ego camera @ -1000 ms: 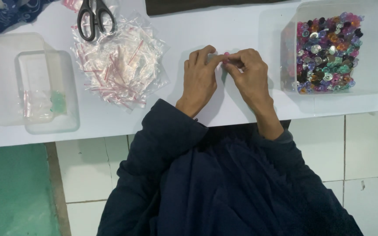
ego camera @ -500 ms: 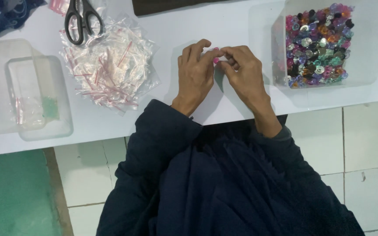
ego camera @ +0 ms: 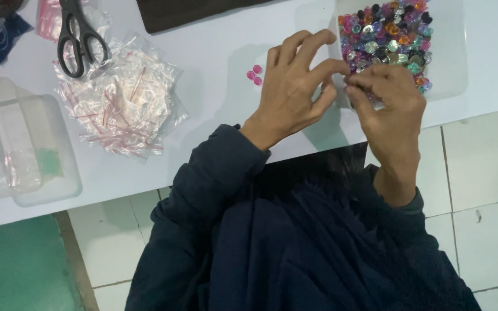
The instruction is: Picking small pink beads from a container and placing them into a small plastic bag
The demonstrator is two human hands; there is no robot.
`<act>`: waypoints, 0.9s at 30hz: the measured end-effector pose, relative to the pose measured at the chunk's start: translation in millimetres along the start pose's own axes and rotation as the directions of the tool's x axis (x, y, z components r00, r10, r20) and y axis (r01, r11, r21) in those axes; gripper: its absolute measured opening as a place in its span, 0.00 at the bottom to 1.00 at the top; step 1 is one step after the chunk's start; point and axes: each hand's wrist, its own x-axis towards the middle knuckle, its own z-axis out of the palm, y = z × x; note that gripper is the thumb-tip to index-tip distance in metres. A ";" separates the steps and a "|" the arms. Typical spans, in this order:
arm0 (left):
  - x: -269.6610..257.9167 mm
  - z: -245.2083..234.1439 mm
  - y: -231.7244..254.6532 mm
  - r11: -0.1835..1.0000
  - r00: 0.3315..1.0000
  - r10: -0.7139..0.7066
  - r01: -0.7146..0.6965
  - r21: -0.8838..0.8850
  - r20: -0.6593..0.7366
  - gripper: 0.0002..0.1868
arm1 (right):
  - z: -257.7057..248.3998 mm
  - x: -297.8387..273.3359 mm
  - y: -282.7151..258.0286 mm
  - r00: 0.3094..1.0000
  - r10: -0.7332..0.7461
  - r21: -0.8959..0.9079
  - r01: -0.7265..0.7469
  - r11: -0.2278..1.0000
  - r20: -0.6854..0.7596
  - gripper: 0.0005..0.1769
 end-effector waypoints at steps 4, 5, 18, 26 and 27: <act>8.7 19.7 6.2 0.996 0.994 0.038 -0.045 0.077 0.099 0.11 | 1.1 -0.2 36.0 0.999 0.038 -0.093 -0.037 0.995 0.008 0.05; 9.8 25.6 6.4 0.988 0.992 0.055 -0.071 0.134 0.116 0.08 | 3.5 0.2 43.5 0.996 0.072 -0.104 -0.067 0.992 0.050 0.04; 14.8 47.5 10.2 0.971 0.976 0.017 -0.068 0.227 0.217 0.15 | 19.6 -4.4 74.7 0.974 0.170 -0.246 -0.129 0.961 0.152 0.10; 12.1 54.3 9.9 0.994 0.977 -0.089 0.074 0.081 0.194 0.17 | 18.5 -4.4 68.9 0.991 0.106 -0.207 -0.087 0.974 0.083 0.12; 10.8 55.8 9.3 0.993 0.971 -0.113 0.104 0.055 0.212 0.17 | 18.1 -4.5 66.7 0.995 0.087 -0.197 -0.075 0.977 0.056 0.11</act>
